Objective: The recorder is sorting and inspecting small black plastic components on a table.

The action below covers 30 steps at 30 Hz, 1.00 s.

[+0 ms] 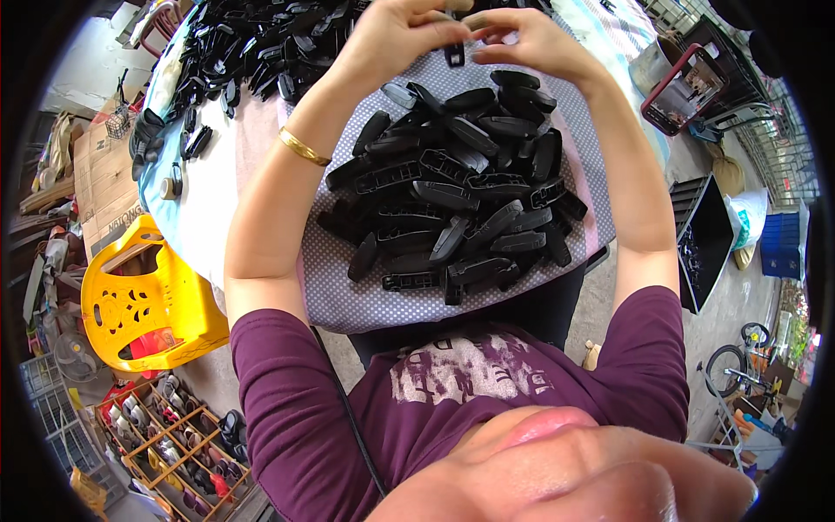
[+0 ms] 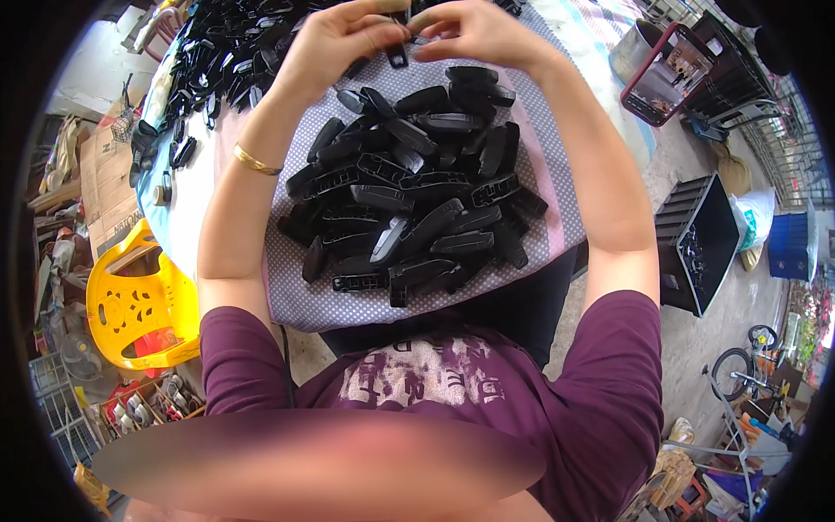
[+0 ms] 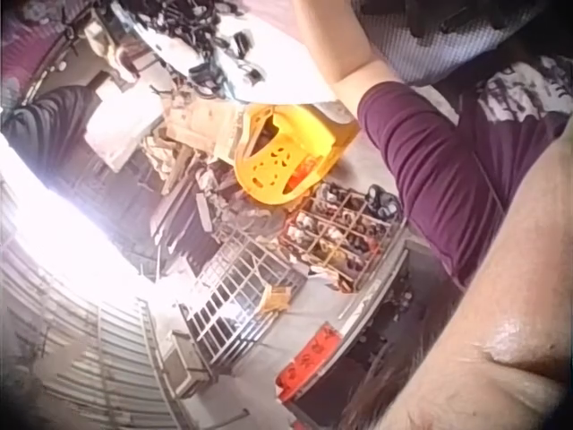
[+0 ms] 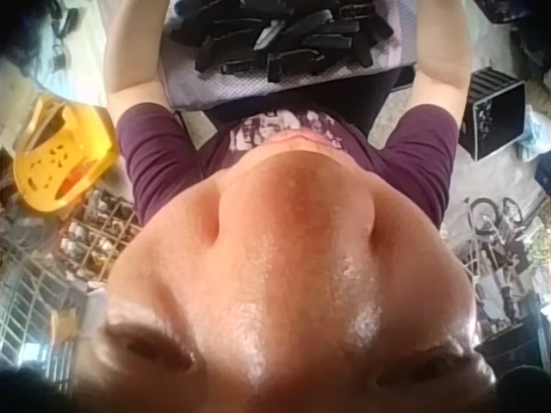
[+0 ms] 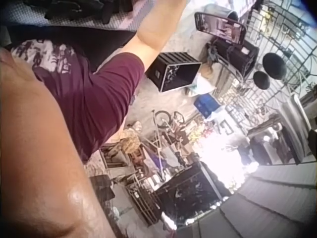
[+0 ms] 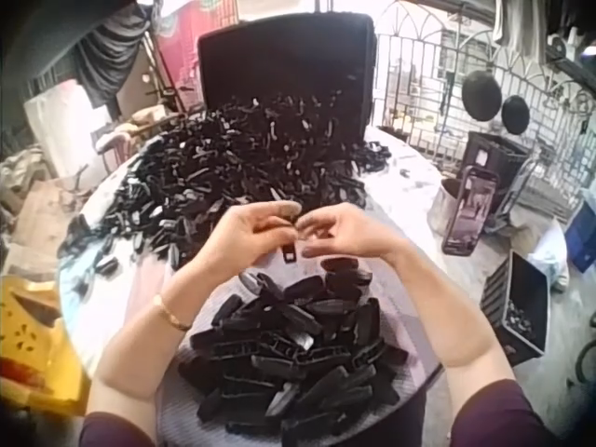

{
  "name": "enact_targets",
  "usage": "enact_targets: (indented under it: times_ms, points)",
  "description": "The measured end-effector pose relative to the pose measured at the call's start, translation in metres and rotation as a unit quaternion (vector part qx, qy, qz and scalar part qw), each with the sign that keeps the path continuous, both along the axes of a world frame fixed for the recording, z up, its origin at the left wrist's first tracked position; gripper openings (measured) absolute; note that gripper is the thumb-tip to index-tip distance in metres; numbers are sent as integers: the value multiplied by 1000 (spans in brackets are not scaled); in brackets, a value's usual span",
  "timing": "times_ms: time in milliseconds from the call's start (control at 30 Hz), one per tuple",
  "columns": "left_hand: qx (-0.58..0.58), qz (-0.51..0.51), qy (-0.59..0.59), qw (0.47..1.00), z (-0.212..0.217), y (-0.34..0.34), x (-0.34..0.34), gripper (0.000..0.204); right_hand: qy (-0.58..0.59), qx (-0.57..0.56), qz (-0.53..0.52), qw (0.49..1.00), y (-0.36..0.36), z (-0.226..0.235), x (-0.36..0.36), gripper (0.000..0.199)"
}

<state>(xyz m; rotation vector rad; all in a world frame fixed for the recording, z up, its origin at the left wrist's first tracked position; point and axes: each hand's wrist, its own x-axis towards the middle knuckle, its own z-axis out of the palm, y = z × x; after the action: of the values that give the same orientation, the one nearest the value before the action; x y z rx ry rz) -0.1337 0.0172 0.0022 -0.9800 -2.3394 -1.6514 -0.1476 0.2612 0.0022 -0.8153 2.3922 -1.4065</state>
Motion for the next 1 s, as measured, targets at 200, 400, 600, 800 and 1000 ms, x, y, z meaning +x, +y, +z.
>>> enact_targets:
  times_ms: [200, 400, 600, 800, 1000]
  points:
    - [-210, -40, -44, 976, 1, 16, 8, 36, 237, 223, -122, 938, 37, -44, -40, 42]
    - [-409, 143, 325, 841, -37, -5, -21, 42, 236, 285, -122, 921, 22, -38, -34, 40]
    - [-207, 83, 171, 960, -35, 0, -29, 20, 310, 84, -100, 942, 13, -49, -33, 40]
    - [317, -45, -301, 898, -38, -3, -34, 26, 89, -137, -100, 981, -28, -12, 18, 32]
    - [356, 6, -310, 881, -45, 5, -31, 28, 118, -172, -145, 967, -35, -34, 15, 31]
